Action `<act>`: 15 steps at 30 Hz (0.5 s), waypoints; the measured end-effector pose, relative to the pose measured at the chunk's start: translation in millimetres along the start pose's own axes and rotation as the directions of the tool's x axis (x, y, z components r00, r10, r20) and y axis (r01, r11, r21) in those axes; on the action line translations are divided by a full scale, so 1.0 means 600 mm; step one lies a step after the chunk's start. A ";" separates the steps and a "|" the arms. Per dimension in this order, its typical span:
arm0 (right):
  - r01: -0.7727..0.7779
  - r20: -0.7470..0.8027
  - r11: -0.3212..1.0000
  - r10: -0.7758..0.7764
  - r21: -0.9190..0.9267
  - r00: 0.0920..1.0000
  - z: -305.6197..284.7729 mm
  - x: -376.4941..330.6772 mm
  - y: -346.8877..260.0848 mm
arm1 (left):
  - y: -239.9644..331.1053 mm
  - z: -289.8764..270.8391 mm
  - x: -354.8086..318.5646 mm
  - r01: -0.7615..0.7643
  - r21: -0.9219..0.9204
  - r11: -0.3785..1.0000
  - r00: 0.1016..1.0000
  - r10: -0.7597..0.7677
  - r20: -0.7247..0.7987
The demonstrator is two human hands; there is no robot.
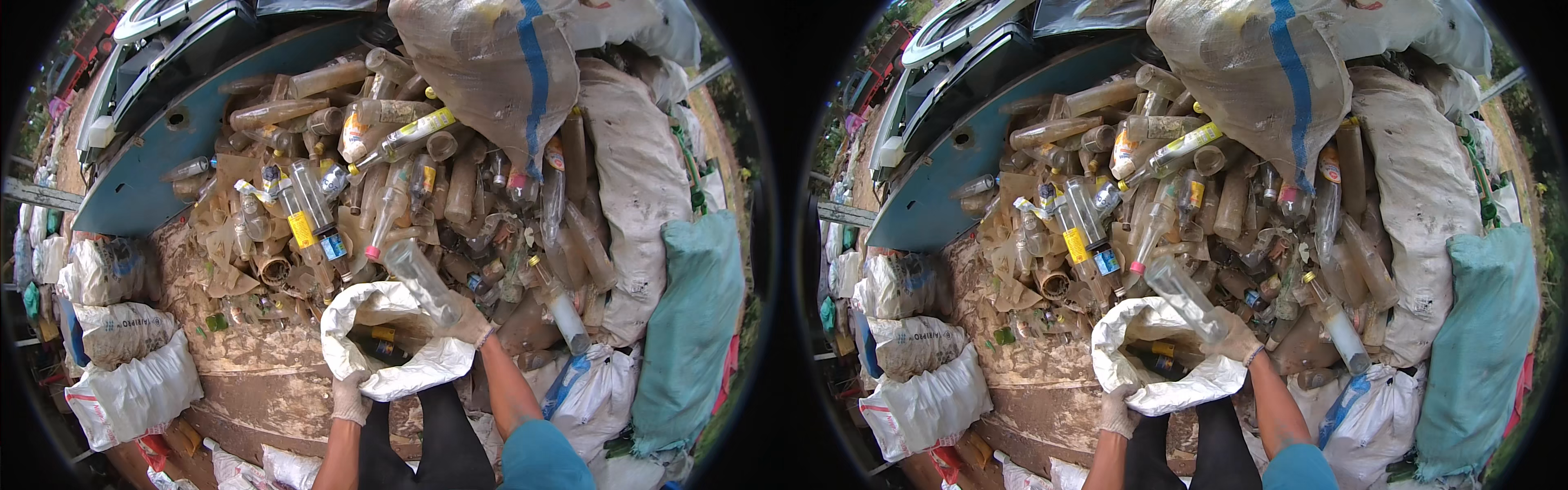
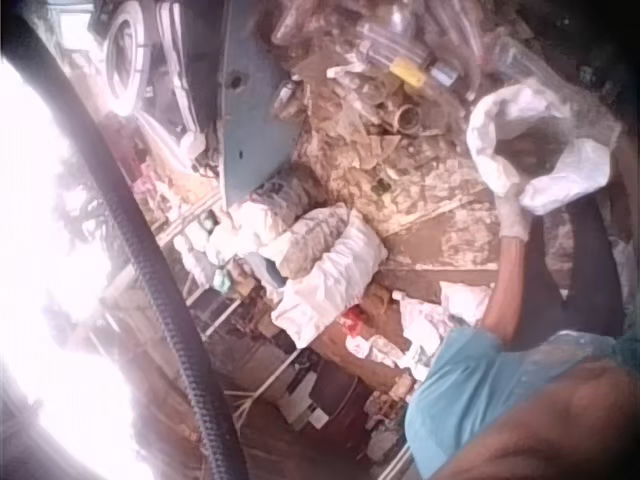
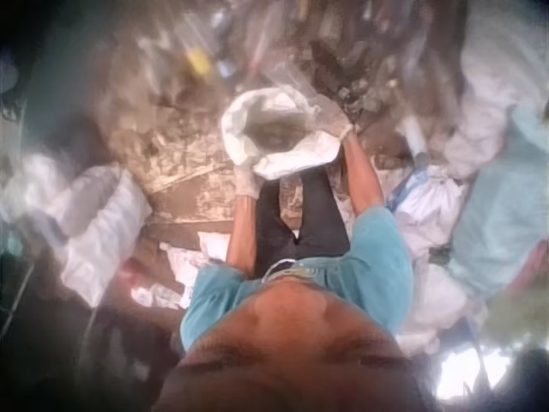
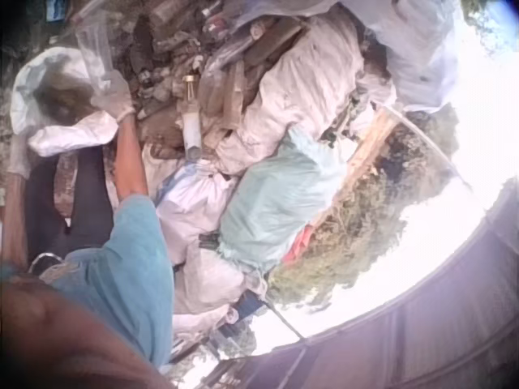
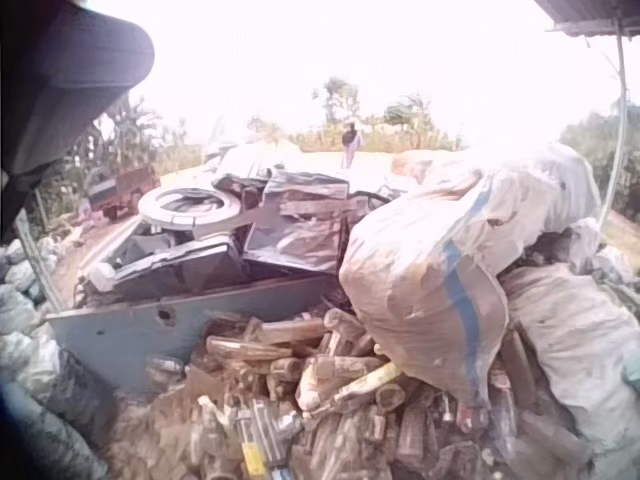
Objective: The person sorts plastic bottles from a large pile of mixed waste, picking them up by hand and placing them into a blue dustpan. The person then transfers the collected bottles from the dustpan into a large white sack.
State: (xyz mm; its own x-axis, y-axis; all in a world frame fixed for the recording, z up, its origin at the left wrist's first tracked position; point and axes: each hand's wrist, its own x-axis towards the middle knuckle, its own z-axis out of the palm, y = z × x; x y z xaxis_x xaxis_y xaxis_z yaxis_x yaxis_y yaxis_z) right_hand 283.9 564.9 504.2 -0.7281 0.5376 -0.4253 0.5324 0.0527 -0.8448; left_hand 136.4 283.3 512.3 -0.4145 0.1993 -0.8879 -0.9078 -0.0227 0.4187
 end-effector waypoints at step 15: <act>-0.137 -0.554 0.989 0.082 -0.058 0.828 0.050 0.199 -0.171 | -0.018 0.012 -0.015 -0.023 0.108 0.994 0.995 0.033 -0.092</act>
State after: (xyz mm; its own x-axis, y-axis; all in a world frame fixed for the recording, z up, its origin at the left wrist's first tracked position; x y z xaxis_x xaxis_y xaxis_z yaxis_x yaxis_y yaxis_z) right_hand 129.1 598.3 530.2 -0.3197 0.9162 -0.2418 0.6517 0.0273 -0.7580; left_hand 150.4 289.1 517.3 -0.4485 0.1073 -0.8873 -0.8859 0.0786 0.4572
